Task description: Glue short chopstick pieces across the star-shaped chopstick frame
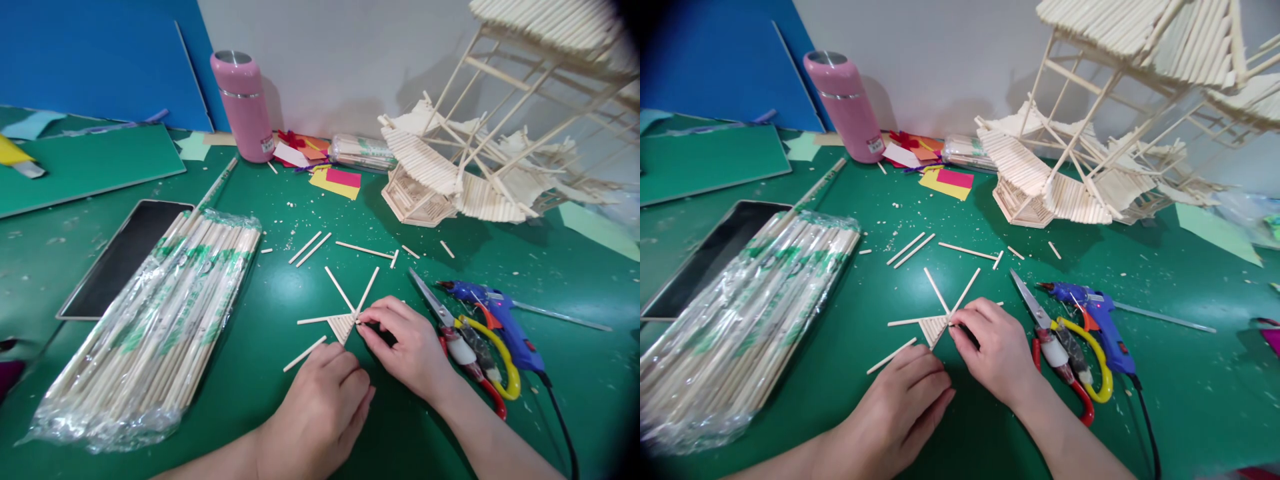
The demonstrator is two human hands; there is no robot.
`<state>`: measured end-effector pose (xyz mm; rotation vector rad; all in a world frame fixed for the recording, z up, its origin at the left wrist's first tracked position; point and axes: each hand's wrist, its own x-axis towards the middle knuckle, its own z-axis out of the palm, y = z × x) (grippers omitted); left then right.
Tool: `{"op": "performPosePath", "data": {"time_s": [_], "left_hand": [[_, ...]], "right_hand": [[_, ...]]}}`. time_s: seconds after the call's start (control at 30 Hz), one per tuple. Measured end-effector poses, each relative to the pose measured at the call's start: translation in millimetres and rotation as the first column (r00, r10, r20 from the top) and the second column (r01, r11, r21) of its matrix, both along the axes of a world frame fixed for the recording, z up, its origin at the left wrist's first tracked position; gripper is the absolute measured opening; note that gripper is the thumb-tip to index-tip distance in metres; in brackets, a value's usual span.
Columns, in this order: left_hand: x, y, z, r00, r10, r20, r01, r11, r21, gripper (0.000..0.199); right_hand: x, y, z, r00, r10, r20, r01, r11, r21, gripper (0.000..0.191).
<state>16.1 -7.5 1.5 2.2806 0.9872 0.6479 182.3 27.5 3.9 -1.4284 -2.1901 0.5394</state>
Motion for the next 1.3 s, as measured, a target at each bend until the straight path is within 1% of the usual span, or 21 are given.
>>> {"op": "performPosePath", "data": {"time_s": [0.3, 0.5, 0.83, 0.93, 1.1, 1.2, 1.3], "left_hand": [[-0.4, -0.9, -1.2, 1.000, -0.011, -0.001, 0.011, 1.000, -0.003, 0.018], [-0.4, -0.1, -0.2, 1.000, -0.007, -0.003, 0.007, 1.000, 0.006, 0.019], [0.0, 0.5, 0.1, 1.000, -0.004, 0.000, 0.004, 1.000, 0.005, 0.019], [0.0, 1.1, -0.1, 1.000, -0.006, -0.006, 0.006, 1.000, 0.004, 0.019], [0.2, 0.7, 0.9, 1.000, -0.009, 0.001, 0.009, 1.000, -0.001, 0.018], [0.2, 0.9, 2.2, 1.000, -0.008, 0.006, 0.008, 1.000, -0.005, 0.019], [0.1, 1.3, 1.9, 1.000, -0.009, 0.011, 0.009, 1.000, -0.010, 0.019]], "right_hand": [[-1.7, 1.2, 0.7, 1.000, -0.004, 0.004, 0.004, 1.000, 0.018, 0.016], [-2.4, 1.1, 0.9, 1.000, -0.017, 0.002, 0.017, 1.000, -0.002, 0.016], [-3.4, 0.1, 1.0, 1.000, -0.022, 0.011, 0.022, 1.000, 0.018, 0.015], [-1.6, -0.1, 1.6, 1.000, -0.013, -0.021, 0.013, 1.000, 0.006, 0.015], [3.3, -1.3, 2.3, 0.993, -0.045, -0.108, 0.043, 0.999, -0.019, 0.015], [3.6, -2.0, 2.0, 0.992, -0.044, -0.120, 0.041, 0.999, -0.022, 0.014], [1.7, -1.7, 1.4, 0.995, -0.029, -0.097, 0.026, 0.999, -0.033, 0.014]]}}
